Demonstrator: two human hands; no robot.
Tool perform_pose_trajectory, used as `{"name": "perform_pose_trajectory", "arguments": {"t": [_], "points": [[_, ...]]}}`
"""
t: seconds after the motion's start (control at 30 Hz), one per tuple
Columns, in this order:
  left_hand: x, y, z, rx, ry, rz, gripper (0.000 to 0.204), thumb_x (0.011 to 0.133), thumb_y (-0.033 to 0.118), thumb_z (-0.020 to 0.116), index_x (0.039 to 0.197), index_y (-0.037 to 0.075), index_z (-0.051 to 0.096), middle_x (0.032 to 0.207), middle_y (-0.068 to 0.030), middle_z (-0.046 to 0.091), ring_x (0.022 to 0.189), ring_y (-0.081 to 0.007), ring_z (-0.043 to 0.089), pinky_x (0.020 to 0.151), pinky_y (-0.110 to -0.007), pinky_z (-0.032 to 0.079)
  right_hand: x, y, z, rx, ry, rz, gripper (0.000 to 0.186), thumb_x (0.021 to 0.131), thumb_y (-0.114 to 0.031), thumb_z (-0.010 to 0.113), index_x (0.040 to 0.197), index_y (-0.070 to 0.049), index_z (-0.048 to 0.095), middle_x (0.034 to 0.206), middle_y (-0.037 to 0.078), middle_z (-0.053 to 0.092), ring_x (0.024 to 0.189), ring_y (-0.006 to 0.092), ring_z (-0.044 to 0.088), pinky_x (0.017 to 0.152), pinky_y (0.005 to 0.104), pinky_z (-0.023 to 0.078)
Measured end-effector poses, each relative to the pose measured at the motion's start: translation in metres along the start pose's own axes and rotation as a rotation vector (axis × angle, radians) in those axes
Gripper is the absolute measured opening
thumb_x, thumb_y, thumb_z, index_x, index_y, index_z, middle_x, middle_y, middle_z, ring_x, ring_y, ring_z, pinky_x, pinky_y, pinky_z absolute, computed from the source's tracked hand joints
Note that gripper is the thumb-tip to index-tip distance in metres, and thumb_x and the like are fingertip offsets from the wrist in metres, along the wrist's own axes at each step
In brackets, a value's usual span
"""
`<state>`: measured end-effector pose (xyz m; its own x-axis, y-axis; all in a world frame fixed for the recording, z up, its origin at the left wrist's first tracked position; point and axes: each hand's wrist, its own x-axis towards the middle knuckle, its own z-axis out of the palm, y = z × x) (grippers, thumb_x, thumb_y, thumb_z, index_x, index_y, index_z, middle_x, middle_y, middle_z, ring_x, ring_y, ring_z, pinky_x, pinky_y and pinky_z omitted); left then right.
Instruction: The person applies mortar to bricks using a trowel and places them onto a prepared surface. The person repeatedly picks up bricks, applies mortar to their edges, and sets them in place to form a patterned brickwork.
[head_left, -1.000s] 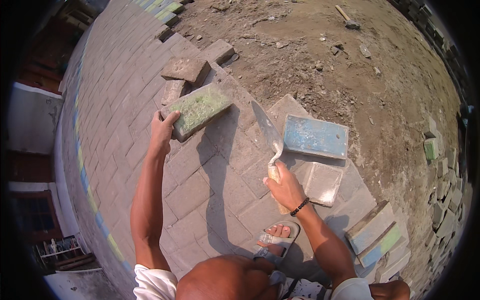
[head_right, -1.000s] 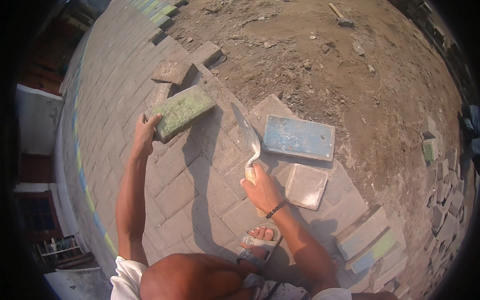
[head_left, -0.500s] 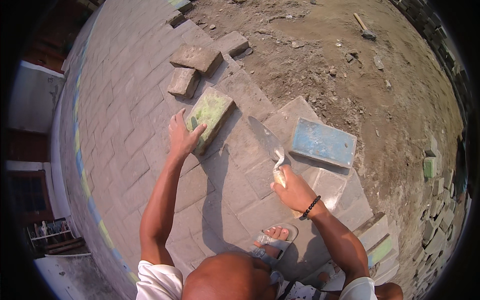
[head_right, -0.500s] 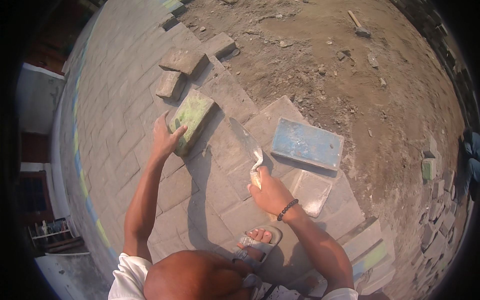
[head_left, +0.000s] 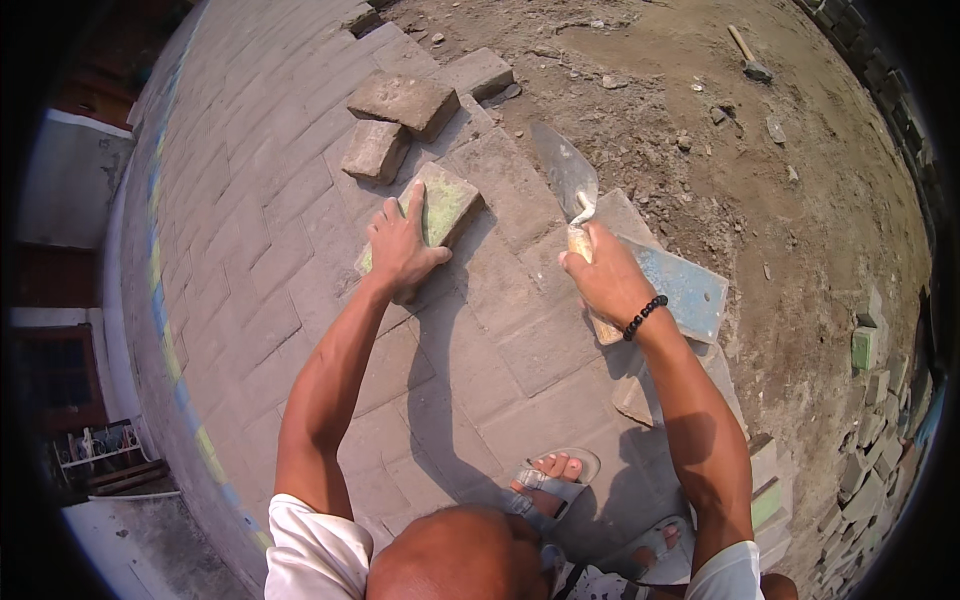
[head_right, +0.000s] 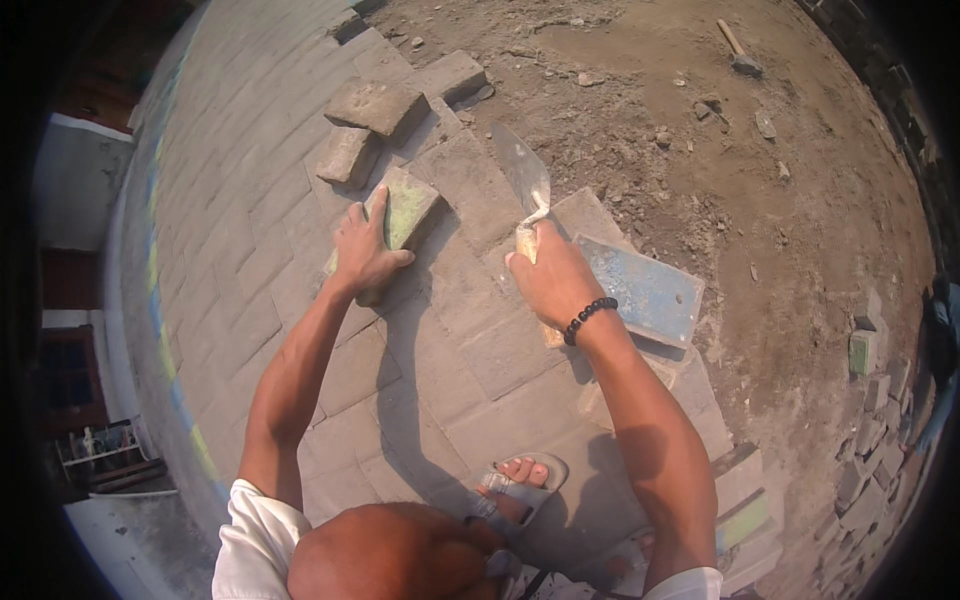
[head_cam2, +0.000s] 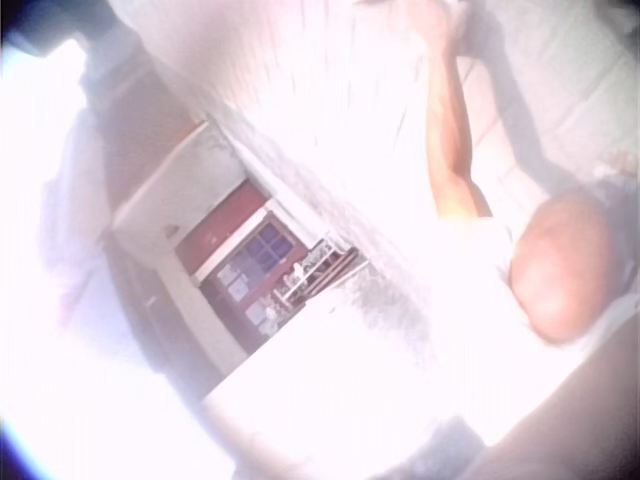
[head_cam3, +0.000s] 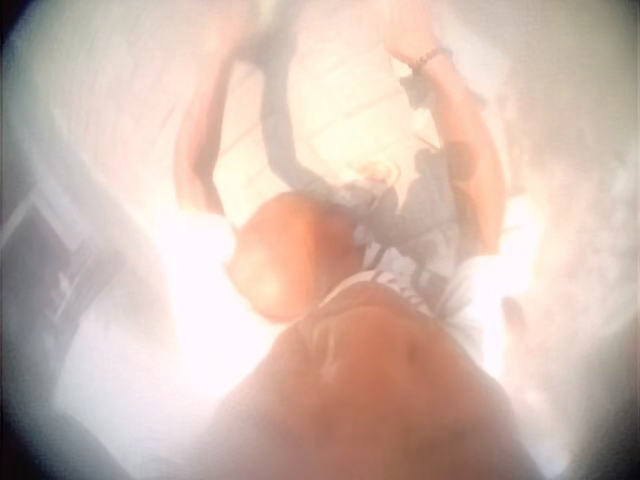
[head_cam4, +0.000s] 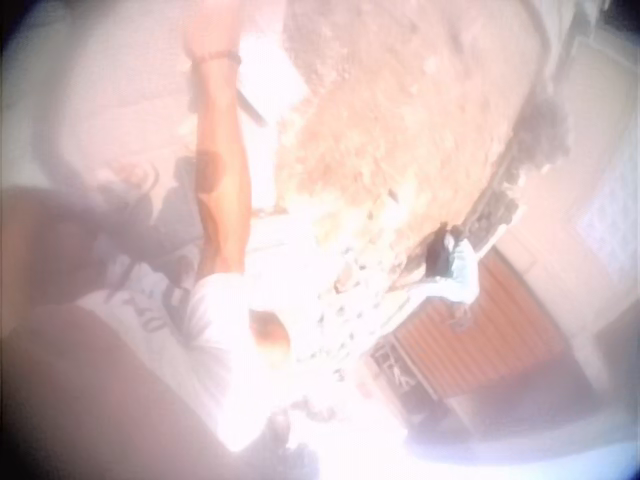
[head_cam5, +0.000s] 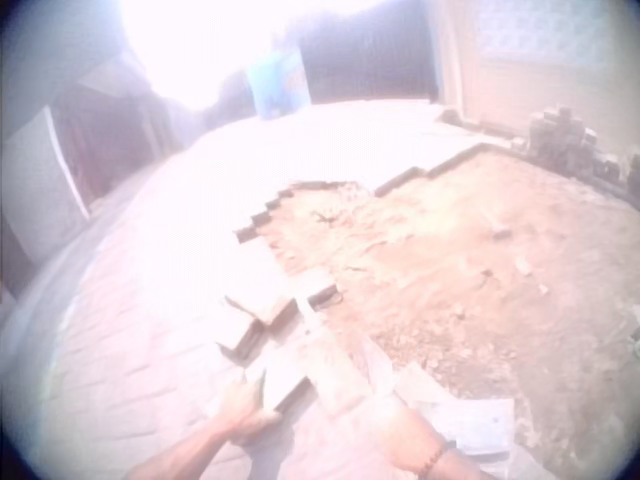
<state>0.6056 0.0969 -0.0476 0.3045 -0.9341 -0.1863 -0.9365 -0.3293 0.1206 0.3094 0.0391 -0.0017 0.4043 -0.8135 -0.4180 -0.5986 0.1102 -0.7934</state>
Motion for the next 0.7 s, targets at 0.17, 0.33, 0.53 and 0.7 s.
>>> {"name": "perform_pose_trajectory", "arguments": {"t": [0.17, 0.33, 0.53, 0.7], "points": [[0.012, -0.017, -0.019, -0.435, -0.057, 0.073, 0.114, 0.058, 0.034, 0.082, 0.154, 0.007, 0.028, 0.123, -0.0215, 0.053, 0.109, -0.0376, 0.055, 0.096, -0.046, 0.044, 0.000, 0.010, 0.005, -0.221, -0.064, 0.108, 0.046, 0.090, -0.022, 0.060, 0.124, 0.007, 0.049, 0.101, 0.030, 0.067, 0.093, 0.0459, 0.067, 0.081, 0.0484, 0.053], [-0.021, -0.013, -0.038, -1.475, -0.378, -0.166, 0.084, 0.073, 0.038, 0.072, 0.143, 0.001, 0.045, 0.125, -0.0181, 0.059, 0.113, -0.0289, 0.059, 0.095, -0.043, 0.048, -0.036, 0.018, -0.033, -0.131, 0.015, 0.033, 0.051, 0.089, -0.023, 0.060, 0.128, 0.007, 0.047, 0.100, 0.034, 0.066, 0.096, 0.0468, 0.066, 0.082, 0.0483, 0.051], [-0.064, 0.019, -0.015, -2.309, -0.443, -0.220, 0.062, 0.087, 0.039, 0.060, 0.136, 0.001, 0.051, 0.123, -0.0218, 0.063, 0.106, -0.0346, 0.066, 0.092, -0.053, 0.054, -0.086, 0.008, -0.065, -0.208, 0.124, -0.159, 0.051, 0.089, -0.024, 0.061, 0.127, 0.007, 0.047, 0.090, 0.031, 0.066, 0.086, 0.0460, 0.066, 0.076, 0.0468, 0.051], [-0.060, 0.054, 0.028, -2.681, -0.405, -0.170, 0.053, 0.092, 0.043, 0.056, 0.127, 0.005, 0.061, 0.123, -0.0169, 0.066, 0.106, -0.0344, 0.066, 0.092, -0.052, 0.053, -0.126, 0.015, -0.061, -0.214, 0.179, -0.365, 0.044, 0.087, -0.018, 0.065, 0.120, 0.005, 0.049, 0.086, 0.026, 0.065, 0.077, 0.0430, 0.066, 0.068, 0.0451, 0.051]]}}
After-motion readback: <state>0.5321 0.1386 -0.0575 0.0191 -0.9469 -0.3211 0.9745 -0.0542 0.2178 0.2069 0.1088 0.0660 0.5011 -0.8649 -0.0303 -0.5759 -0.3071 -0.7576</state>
